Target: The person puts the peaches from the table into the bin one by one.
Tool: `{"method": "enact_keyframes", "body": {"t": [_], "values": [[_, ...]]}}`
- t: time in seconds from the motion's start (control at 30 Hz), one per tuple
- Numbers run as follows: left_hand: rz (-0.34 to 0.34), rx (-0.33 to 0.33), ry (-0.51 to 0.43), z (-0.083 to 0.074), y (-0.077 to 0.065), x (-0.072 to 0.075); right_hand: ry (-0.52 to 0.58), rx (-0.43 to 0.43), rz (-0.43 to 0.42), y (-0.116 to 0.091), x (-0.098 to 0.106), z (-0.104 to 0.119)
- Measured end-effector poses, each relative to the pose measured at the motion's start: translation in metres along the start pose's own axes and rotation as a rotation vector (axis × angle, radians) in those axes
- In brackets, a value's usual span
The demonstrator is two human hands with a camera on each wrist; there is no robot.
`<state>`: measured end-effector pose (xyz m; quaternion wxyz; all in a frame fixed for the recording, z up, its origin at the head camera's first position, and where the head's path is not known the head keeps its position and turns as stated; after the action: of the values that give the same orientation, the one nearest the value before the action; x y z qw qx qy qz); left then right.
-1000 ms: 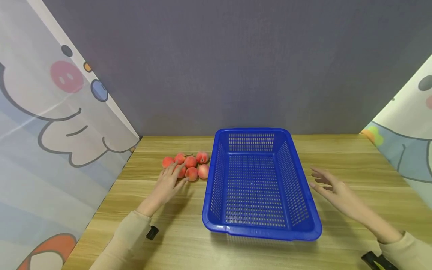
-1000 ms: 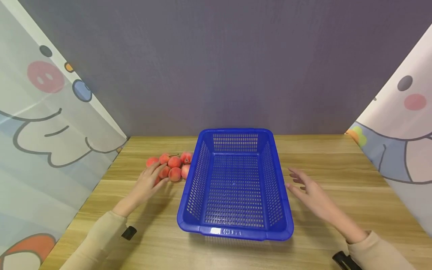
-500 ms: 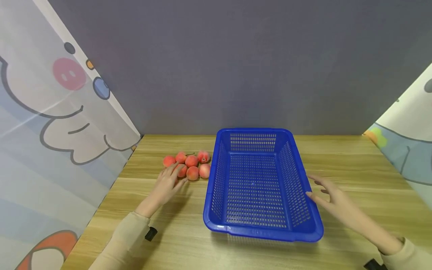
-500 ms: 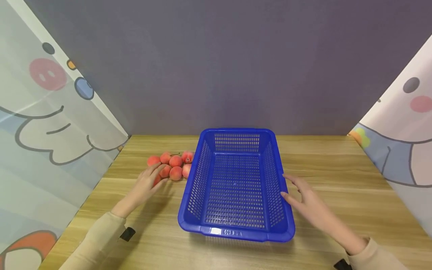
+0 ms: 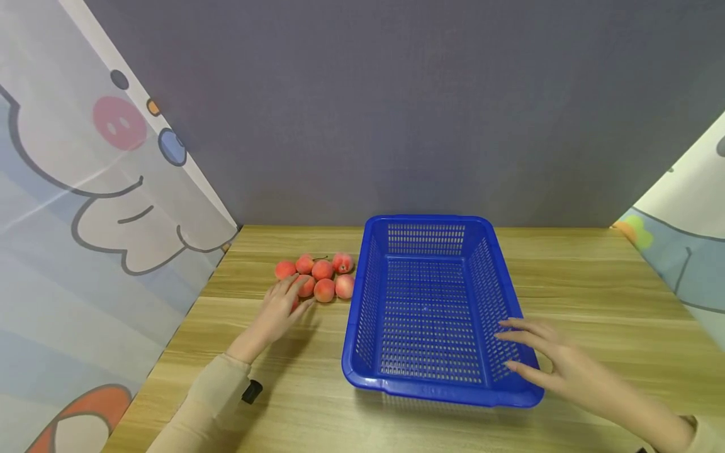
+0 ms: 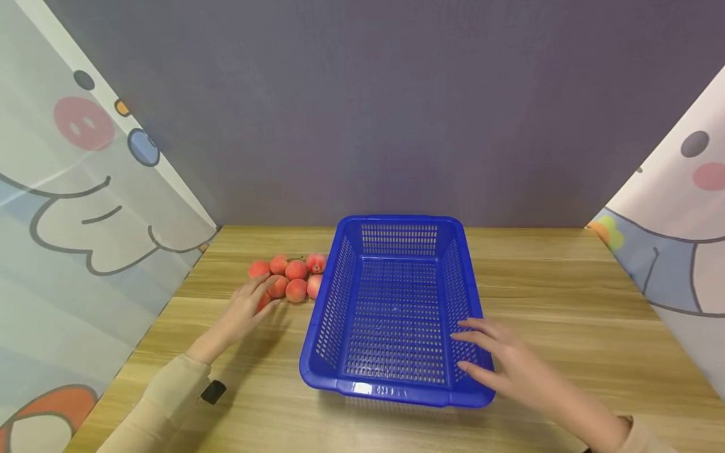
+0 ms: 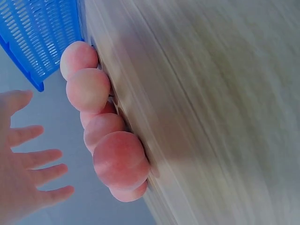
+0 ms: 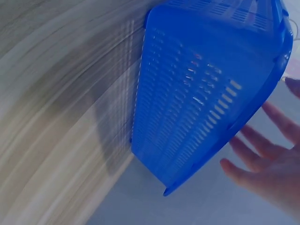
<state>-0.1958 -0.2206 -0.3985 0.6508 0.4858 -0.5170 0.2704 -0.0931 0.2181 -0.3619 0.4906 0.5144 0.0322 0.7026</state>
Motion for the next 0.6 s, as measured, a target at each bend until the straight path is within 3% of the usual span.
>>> {"method": "enact_keyframes", "body": {"t": [0.13,0.3,0.47,0.6], "values": [[-0.003,0.000,0.004,0.003,0.001,-0.002,0.034,0.093,0.024,-0.004,-0.003,0.002],[-0.016,0.008,-0.007,0.009,0.001,-0.006,0.042,0.151,0.040,-0.007,-0.006,0.004],[-0.035,0.035,-0.015,0.019,0.001,-0.010,0.069,0.239,0.041,-0.010,-0.011,0.003],[-0.019,0.075,-0.045,0.025,-0.001,-0.012,0.124,0.263,0.051,-0.013,-0.013,0.003]]}}
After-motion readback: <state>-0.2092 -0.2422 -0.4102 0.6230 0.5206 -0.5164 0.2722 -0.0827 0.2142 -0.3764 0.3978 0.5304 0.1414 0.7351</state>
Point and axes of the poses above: each hand's wrist, its own y-axis towards the middle knuckle, its own x-axis out of the back of the hand, z = x × y, the point moved 2 cm from there along y, towards the middle knuckle, and after that the axes turned 13 degrees about y, right-handed, at the moved point
